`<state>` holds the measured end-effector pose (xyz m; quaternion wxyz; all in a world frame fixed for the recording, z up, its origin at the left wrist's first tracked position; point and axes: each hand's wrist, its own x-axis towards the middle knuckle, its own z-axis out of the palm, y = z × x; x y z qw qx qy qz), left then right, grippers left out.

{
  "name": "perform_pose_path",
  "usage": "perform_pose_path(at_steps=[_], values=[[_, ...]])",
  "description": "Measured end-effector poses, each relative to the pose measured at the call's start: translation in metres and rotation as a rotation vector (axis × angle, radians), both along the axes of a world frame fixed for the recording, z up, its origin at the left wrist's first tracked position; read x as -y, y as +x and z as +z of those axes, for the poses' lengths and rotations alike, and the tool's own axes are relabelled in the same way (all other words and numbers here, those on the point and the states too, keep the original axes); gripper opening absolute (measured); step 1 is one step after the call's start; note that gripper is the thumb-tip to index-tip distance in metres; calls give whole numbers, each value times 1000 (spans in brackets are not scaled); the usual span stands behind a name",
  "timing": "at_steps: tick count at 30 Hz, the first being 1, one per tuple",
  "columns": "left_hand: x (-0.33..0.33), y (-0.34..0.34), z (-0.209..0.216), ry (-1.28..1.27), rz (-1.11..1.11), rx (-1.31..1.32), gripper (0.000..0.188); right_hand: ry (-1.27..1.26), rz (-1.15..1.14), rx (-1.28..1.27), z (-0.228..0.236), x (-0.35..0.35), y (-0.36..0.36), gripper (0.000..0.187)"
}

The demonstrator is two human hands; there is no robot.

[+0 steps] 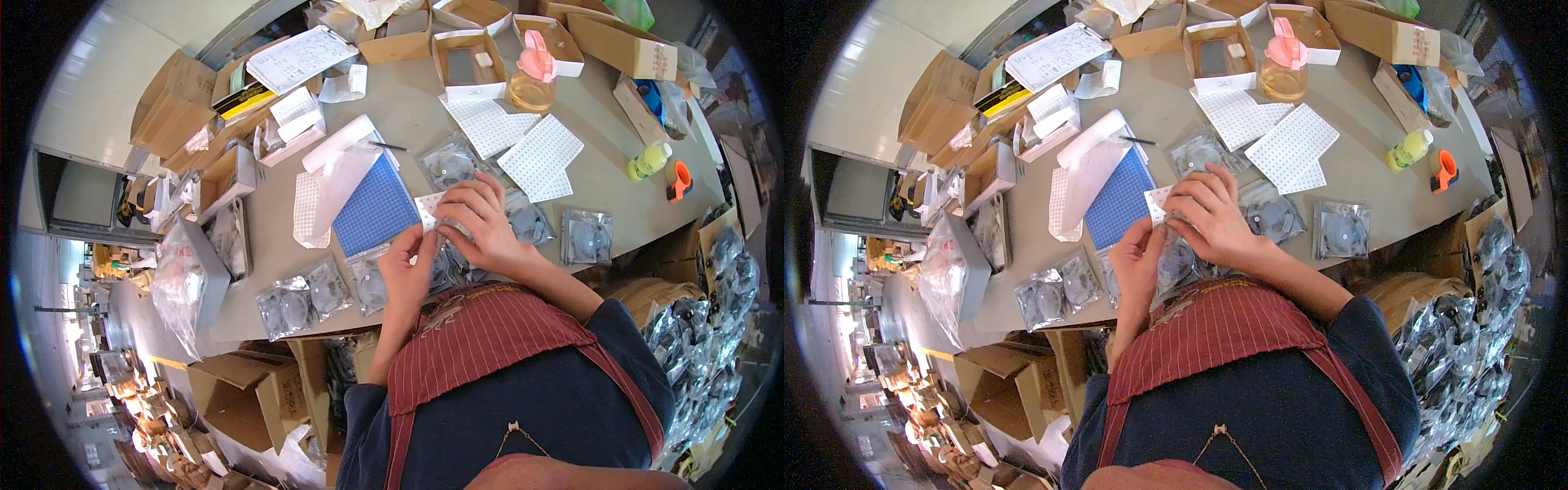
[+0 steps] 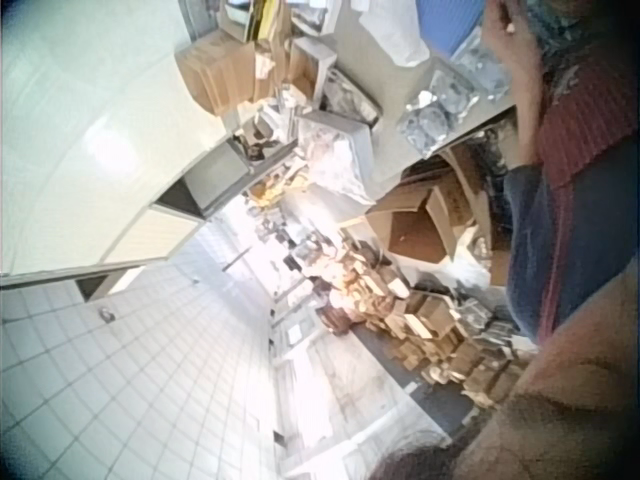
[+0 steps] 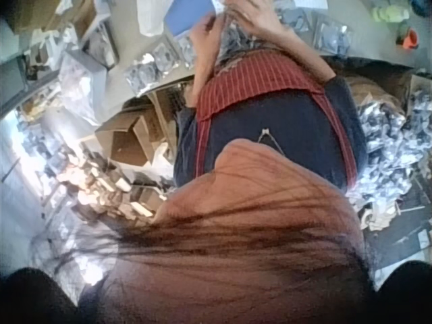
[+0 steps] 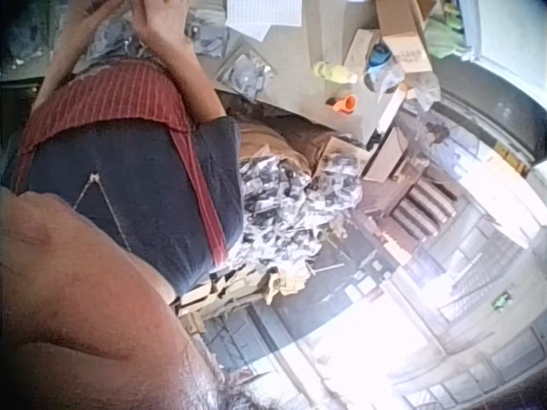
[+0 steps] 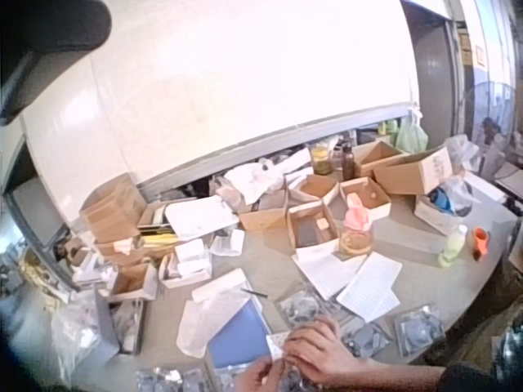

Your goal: The person handles foil pouches and sheets of labels at a workbench, comparing the labels to the items and placing the pouches into a cardboard box.

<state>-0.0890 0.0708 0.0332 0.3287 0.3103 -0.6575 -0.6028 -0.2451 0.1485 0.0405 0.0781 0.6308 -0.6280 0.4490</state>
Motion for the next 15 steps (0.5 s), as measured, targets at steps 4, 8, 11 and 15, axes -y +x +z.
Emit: perform_pose_path(at_steps=[4,8,11,15], values=[[-1,1,-2,-82,12,63,19,16,27,59,0,0,-2,28],[1,2,-3,-309,28,89,18,-1,78,98,-2,0,-7,26],[2,4,-2,-414,22,81,18,-22,107,94,-2,0,-9,25],[-1,0,3,-391,23,78,20,-65,96,74,-2,0,-9,23]])
